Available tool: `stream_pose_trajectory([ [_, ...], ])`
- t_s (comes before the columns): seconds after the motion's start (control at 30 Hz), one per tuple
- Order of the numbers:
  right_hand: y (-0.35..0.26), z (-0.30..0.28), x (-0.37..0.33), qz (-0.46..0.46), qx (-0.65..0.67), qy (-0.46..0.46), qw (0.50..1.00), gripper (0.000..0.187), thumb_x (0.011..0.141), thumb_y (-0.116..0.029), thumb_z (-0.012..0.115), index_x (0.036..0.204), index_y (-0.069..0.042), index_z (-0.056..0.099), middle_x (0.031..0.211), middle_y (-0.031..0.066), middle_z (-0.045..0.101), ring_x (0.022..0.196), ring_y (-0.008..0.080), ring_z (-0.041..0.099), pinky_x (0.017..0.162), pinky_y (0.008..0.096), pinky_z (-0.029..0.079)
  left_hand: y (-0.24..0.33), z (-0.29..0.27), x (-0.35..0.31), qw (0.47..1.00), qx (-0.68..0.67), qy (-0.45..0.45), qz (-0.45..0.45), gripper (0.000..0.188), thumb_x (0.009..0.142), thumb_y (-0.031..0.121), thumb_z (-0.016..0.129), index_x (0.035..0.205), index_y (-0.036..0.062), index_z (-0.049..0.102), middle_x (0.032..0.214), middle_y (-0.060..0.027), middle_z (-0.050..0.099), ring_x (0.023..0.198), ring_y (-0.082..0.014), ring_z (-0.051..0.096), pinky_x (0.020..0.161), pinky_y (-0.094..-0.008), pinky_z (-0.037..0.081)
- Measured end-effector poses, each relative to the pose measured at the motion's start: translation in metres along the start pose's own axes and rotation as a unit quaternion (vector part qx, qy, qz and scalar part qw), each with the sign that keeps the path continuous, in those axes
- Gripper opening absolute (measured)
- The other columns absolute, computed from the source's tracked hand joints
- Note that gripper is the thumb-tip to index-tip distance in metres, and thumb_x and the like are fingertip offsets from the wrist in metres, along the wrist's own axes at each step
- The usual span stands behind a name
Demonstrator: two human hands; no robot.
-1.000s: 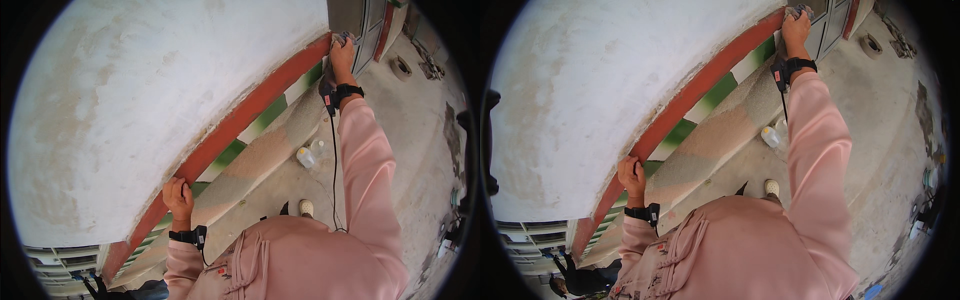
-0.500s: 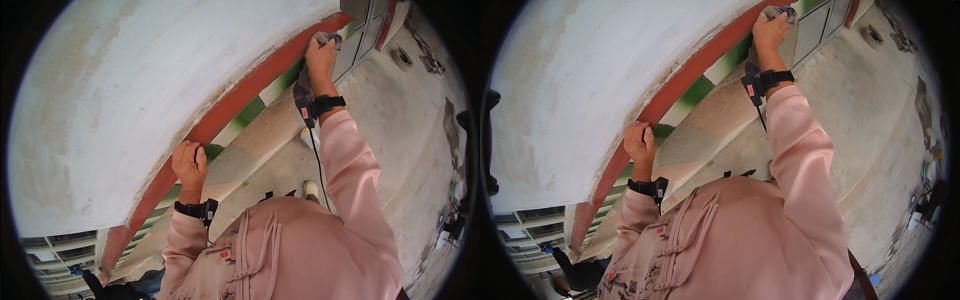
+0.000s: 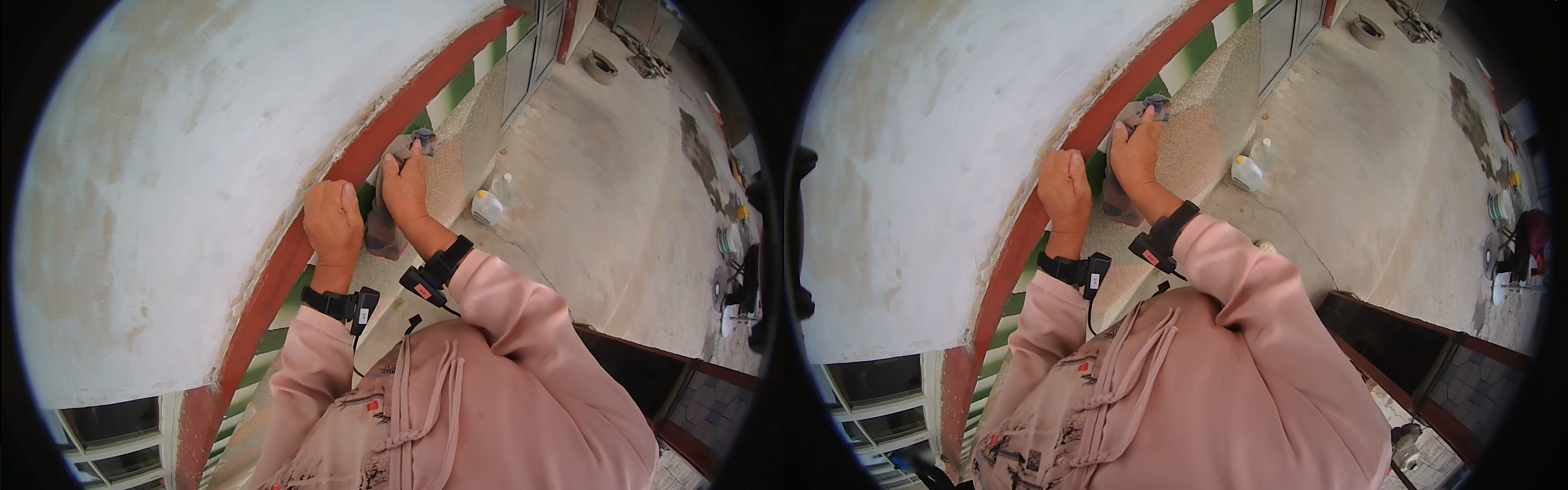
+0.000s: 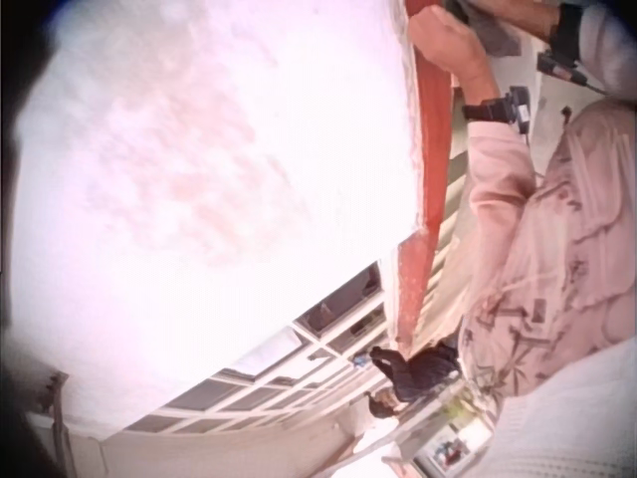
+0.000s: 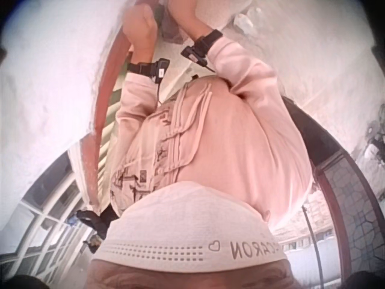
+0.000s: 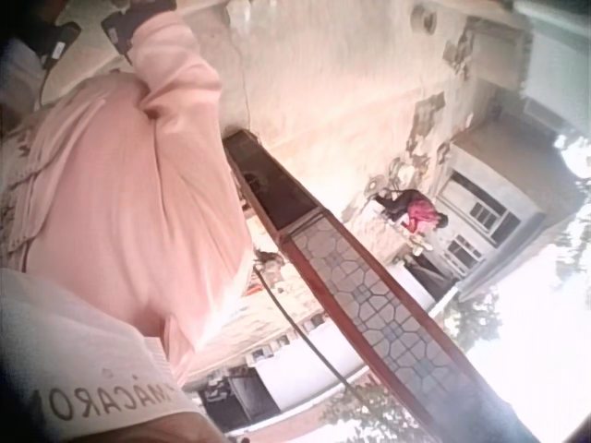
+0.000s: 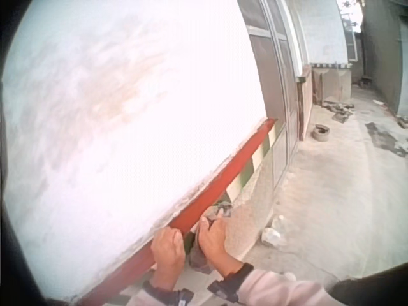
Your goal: The person wipes a red-painted ledge and window sill with a cloth, removing white specks and dust. They move along the ledge, repeatedly rubbing the surface and occasionally adjusting the cloth.
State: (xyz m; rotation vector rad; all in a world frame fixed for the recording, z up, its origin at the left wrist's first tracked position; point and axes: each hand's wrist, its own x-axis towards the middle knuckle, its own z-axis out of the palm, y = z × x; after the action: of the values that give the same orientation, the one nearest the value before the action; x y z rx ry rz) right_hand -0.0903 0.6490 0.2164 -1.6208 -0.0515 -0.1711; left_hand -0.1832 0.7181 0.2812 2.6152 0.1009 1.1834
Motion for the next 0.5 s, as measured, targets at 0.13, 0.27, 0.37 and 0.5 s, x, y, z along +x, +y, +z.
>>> stream_pose_trajectory([
  [0.13, 0.000, -0.011, 0.005, 0.143, 0.202, -0.014, 0.969, 0.054, 0.096, -0.029, 0.049, 0.134, 0.008, 0.038, 0.128, 0.0243, 0.050, 0.115, 0.0351, 0.050, 0.101, 0.0403, 0.038, -0.001, 0.000, -0.002, 1.000, 0.008, -0.005, 0.010, 0.013, 0.088, 0.012, 0.057, 0.080, 0.0031, 0.059, 0.077, -0.0108, 0.054, 0.078, -0.0322, 0.052, 0.071, -0.0411, 0.044],
  [0.27, 0.015, -0.017, 0.038, 0.366, 0.472, -0.017, 0.802, 0.049, 0.100, -0.037, 0.045, 0.128, 0.004, 0.047, 0.126, 0.0166, 0.055, 0.107, 0.0289, 0.056, 0.093, 0.0397, 0.045, -0.001, -0.001, -0.003, 0.999, 0.041, -0.010, 0.028, 0.011, 0.088, 0.011, 0.057, 0.082, 0.0027, 0.061, 0.081, -0.0114, 0.056, 0.080, -0.0317, 0.053, 0.072, -0.0407, 0.044],
  [0.37, 0.029, -0.014, 0.067, 0.408, 0.440, 0.010, 0.800, 0.051, 0.100, -0.041, 0.045, 0.126, 0.002, 0.050, 0.126, 0.0149, 0.055, 0.106, 0.0297, 0.056, 0.091, 0.0430, 0.047, 0.002, 0.000, -0.003, 0.998, 0.058, 0.001, 0.033, 0.010, 0.088, 0.010, 0.057, 0.084, 0.0021, 0.062, 0.086, -0.0127, 0.058, 0.081, -0.0317, 0.054, 0.072, -0.0405, 0.045],
  [0.5, 0.049, -0.023, 0.108, 0.397, 0.448, -0.018, 0.801, 0.051, 0.100, -0.041, 0.044, 0.125, 0.003, 0.051, 0.126, 0.0148, 0.056, 0.107, 0.0296, 0.056, 0.091, 0.0428, 0.047, 0.004, 0.002, -0.005, 0.996, 0.086, 0.005, 0.020, 0.009, 0.088, 0.009, 0.057, 0.086, 0.0014, 0.063, 0.089, -0.0139, 0.059, 0.082, -0.0322, 0.055, 0.072, -0.0409, 0.046],
])
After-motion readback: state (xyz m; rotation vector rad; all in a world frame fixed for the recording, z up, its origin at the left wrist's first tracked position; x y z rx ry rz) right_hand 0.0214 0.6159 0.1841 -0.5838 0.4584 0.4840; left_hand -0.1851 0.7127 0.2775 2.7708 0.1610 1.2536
